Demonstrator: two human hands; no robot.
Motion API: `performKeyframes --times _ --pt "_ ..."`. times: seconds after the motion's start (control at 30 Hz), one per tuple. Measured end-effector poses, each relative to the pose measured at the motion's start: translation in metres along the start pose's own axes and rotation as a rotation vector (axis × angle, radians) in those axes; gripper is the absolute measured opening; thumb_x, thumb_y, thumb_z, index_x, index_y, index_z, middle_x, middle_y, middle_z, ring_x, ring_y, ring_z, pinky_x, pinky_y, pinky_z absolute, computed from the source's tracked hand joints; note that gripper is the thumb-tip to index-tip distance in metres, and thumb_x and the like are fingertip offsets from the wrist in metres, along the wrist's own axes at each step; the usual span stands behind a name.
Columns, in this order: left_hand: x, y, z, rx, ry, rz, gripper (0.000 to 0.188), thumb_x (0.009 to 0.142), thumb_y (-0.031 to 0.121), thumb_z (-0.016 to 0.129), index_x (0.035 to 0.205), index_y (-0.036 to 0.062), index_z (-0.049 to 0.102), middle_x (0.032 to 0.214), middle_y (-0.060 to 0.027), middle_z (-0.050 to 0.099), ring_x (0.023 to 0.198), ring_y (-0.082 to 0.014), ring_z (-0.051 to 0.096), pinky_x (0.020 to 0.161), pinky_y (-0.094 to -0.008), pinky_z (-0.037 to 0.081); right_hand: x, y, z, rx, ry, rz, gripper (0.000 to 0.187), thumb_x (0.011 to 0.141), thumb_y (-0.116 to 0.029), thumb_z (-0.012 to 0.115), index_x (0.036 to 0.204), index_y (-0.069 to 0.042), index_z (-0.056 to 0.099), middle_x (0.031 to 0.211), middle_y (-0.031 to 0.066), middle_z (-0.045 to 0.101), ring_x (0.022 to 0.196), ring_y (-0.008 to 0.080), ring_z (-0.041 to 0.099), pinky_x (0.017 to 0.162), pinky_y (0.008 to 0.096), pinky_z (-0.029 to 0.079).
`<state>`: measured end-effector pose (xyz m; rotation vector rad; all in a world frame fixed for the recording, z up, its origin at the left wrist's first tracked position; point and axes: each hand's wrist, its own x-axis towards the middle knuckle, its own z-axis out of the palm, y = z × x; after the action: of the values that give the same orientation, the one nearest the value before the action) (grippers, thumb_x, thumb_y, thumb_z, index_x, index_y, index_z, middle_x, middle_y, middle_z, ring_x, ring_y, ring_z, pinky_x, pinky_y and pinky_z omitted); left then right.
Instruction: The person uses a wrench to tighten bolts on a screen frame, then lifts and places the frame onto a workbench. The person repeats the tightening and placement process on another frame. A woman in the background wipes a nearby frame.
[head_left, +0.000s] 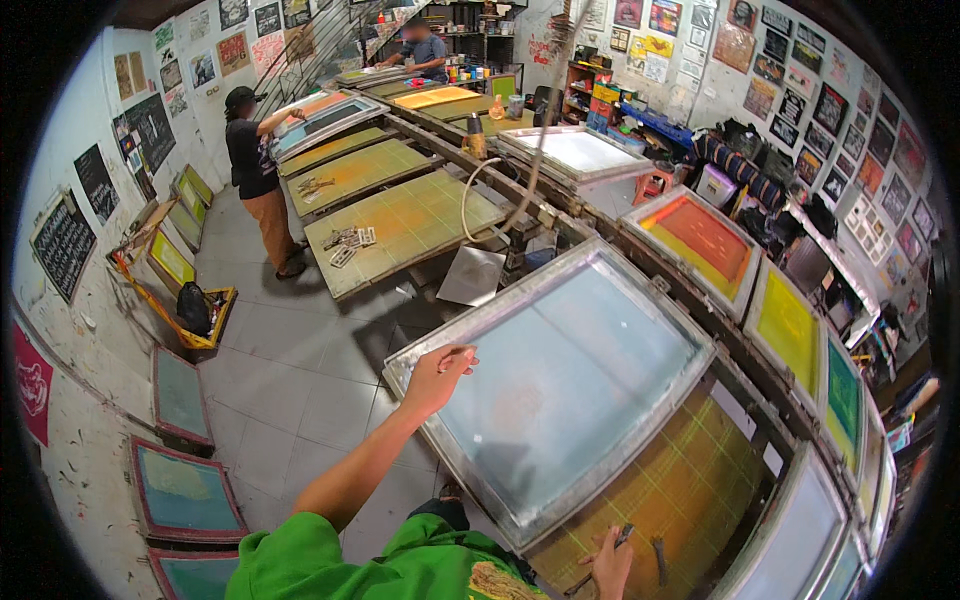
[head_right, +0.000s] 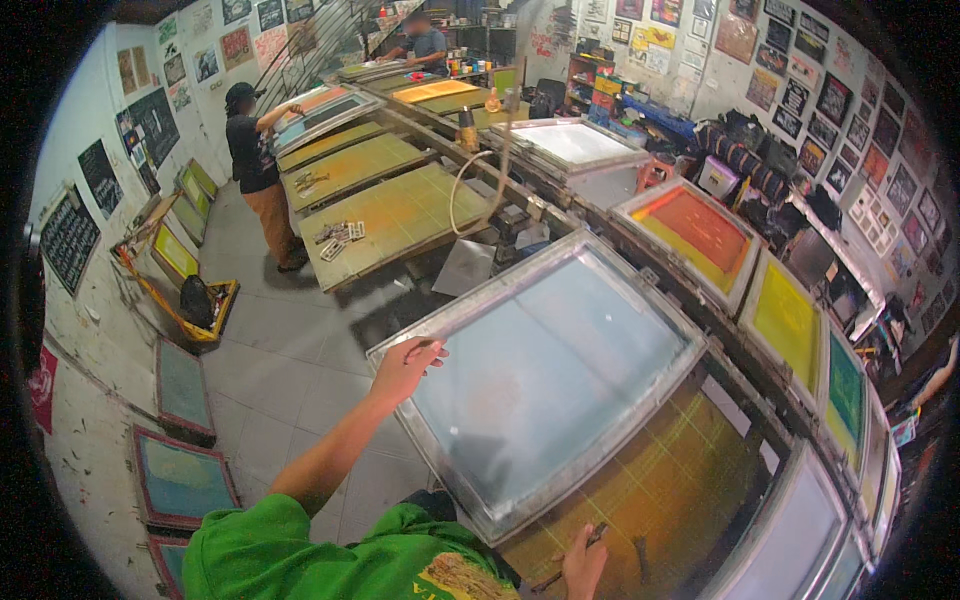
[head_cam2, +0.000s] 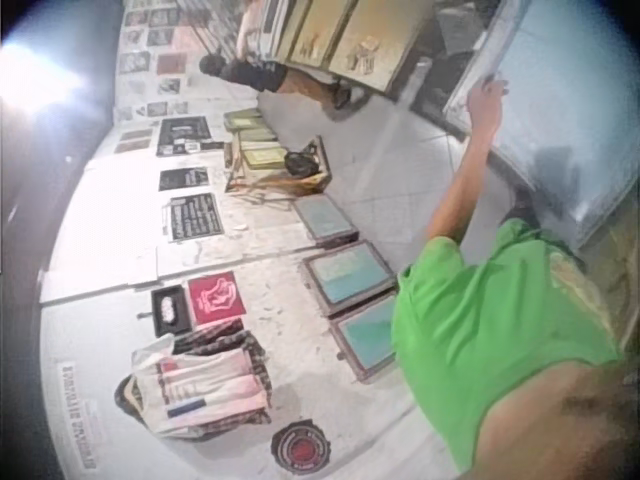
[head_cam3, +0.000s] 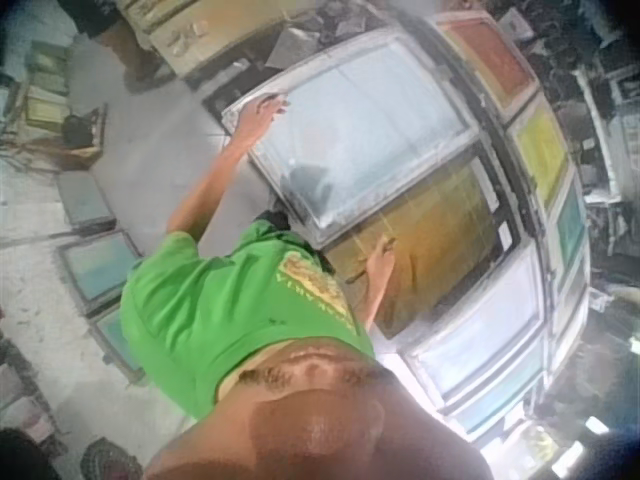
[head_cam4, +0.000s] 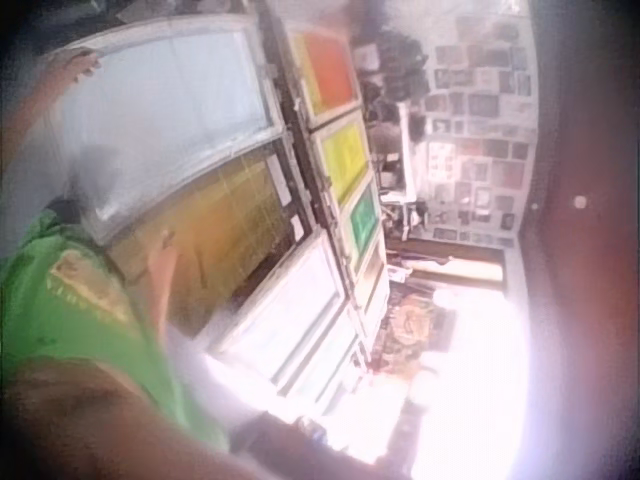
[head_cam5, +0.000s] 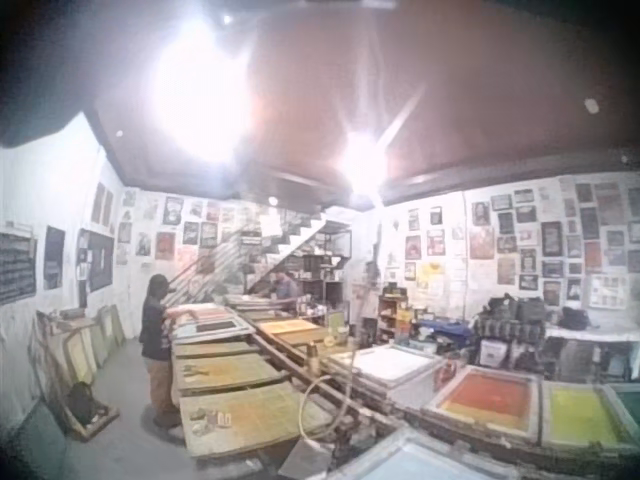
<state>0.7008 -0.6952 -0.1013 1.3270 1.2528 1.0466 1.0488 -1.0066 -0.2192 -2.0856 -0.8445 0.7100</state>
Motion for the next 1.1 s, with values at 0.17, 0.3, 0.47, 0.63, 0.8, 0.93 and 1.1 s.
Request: performKeyframes --times 0.17,0.3,0.47,0.63,0.8,0.93,1.1 --pt "0.068 -0.055 -0.050 0.333 0.170 0.158 0.040 0.106 0.037 0.068 0.128 0.0039 0.074 0.124 -0.0120 0.076 0.115 -0.0262 0.069 0.100 -0.0396 0.052 0.022 0.023 0.059 -0.033 0.018 0.110 0.049 0.114 -0.041 0.051 0.116 0.006 0.067 0.092 0.0153 0.074 0.076 0.0276 0.072 0.062 0.0400 0.057" --pt "0.112 -0.075 -0.077 0.677 0.239 0.238 0.052 0.105 0.043 0.065 0.140 0.0039 0.068 0.139 -0.0205 0.067 0.131 -0.0391 0.059 0.113 -0.0470 0.045 0.015 -0.039 0.081 0.032 0.230 0.142 0.045 0.110 -0.038 0.058 0.104 0.005 0.068 0.085 0.0168 0.071 0.074 0.0312 0.070 0.064 0.0450 0.055" --pt "0.172 -0.116 -0.054 0.551 -0.046 0.043 0.081 0.104 0.065 0.052 0.148 -0.0028 0.058 0.142 -0.0270 0.064 0.133 -0.0441 0.059 0.110 -0.0534 0.046 0.027 -0.012 0.088 0.109 0.165 0.249 0.052 0.117 -0.039 0.045 0.122 0.010 0.063 0.086 0.0193 0.070 0.054 0.0208 0.066 0.049 0.0372 0.050" --pt "0.220 -0.131 -0.030 0.649 -0.115 -0.009 0.091 0.101 0.075 0.049 0.145 -0.0033 0.062 0.134 -0.0282 0.069 0.128 -0.0459 0.063 0.108 -0.0552 0.049 0.024 -0.061 0.096 -0.024 0.234 0.303 0.056 0.114 -0.043 0.051 0.110 0.011 0.065 0.084 0.0261 0.071 0.064 0.0339 0.072 0.059 0.0488 0.055" --pt "0.224 -0.103 -0.019 0.631 -0.025 -0.123 0.089 0.097 0.081 0.050 0.130 0.0014 0.074 0.122 -0.0279 0.074 0.119 -0.0479 0.069 0.102 -0.0537 0.053 -0.004 -0.106 0.102 -0.343 0.344 0.260 0.064 0.111 -0.045 0.053 0.100 0.016 0.068 0.095 0.0406 0.069 0.094 0.0556 0.070 0.081 0.0596 0.052" --pt "0.210 -0.084 -0.043 0.629 0.051 -0.113 0.087 0.095 0.082 0.052 0.115 0.0025 0.080 0.116 -0.0264 0.077 0.113 -0.0468 0.071 0.098 -0.0526 0.054 -0.037 -0.125 0.108 -0.246 0.374 0.229 0.062 0.111 -0.043 0.052 0.101 0.015 0.070 0.095 0.0423 0.068 0.098 0.0573 0.068 0.084 0.0591 0.052" --pt "0.169 -0.027 -0.046 0.563 0.038 -0.036 0.078 0.096 0.075 0.060 0.100 -0.0007 0.081 0.099 -0.0249 0.077 0.103 -0.0433 0.074 0.091 -0.0509 0.054 -0.087 -0.117 0.110 -0.199 0.354 0.258 0.054 0.112 -0.040 0.051 0.103 0.011 0.068 0.092 0.0391 0.069 0.095 0.0578 0.067 0.082 0.0569 0.052"
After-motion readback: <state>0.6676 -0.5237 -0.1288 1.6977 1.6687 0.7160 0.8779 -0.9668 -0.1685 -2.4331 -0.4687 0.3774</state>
